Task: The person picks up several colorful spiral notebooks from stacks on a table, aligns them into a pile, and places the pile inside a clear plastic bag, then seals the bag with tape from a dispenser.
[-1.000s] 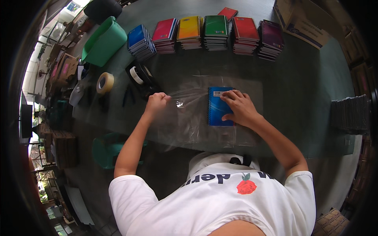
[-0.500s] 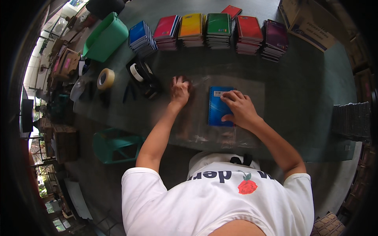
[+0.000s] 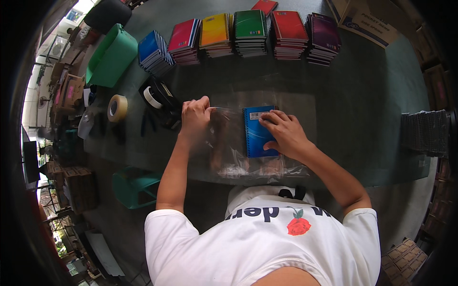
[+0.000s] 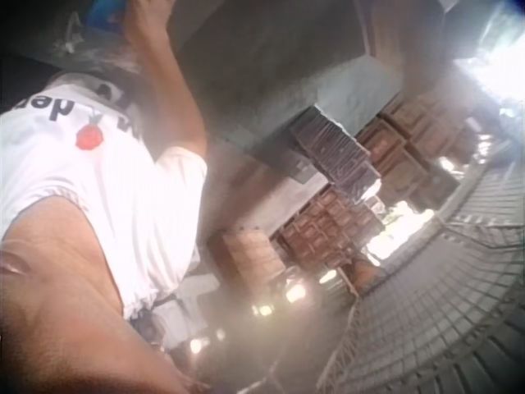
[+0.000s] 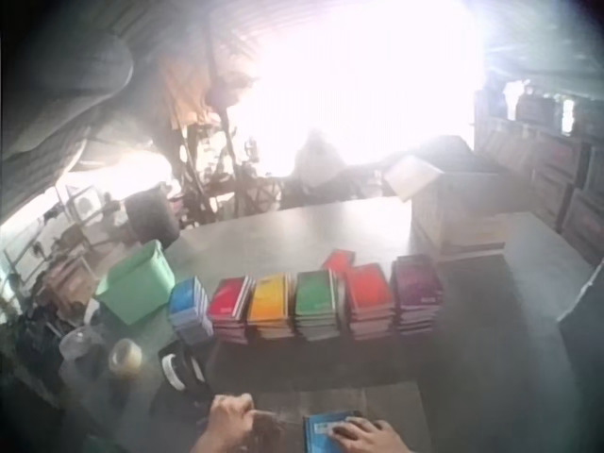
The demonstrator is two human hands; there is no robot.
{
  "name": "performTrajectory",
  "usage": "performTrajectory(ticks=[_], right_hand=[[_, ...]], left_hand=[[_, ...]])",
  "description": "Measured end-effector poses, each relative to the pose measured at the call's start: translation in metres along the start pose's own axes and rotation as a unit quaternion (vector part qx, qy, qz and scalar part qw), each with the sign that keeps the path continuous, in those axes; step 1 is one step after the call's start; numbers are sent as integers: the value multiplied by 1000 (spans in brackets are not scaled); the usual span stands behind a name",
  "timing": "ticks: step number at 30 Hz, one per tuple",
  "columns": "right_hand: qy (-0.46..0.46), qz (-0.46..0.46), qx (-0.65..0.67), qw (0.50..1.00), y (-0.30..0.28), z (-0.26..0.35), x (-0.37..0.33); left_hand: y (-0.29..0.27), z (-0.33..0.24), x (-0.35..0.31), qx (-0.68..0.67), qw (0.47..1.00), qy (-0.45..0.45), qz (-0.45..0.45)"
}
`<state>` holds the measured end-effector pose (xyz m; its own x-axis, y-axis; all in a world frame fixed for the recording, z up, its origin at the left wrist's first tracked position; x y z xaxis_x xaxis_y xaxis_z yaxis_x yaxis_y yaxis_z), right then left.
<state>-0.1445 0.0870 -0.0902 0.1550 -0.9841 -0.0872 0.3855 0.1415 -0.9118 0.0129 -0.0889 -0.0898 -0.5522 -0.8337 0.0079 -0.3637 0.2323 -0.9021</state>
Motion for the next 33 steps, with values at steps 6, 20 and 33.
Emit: performTrajectory(ticks=[6, 20, 33], right_hand=[[9, -13, -7, 1000, -3, -2, -2], [6, -9, -21, 1000, -4, 5, 0], [0, -23, -27, 999, -4, 0, -4]], left_hand=[[-31, -41, -2, -170, 975, -33, 138], [-204, 27, 35, 52, 834, 165, -524], [123, -150, 79, -204, 863, 262, 380]])
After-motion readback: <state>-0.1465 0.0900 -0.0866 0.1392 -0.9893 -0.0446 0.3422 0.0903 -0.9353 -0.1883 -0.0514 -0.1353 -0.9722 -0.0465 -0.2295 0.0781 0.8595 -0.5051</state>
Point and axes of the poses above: each hand's wrist, its own x-axis towards the middle knuckle, its own y-axis out of the palm, z = x × y, the point moved 7 cm from there along x, towards the middle knuckle, and after that the axes turned 6 degrees about -y, right-handed, at the moved point
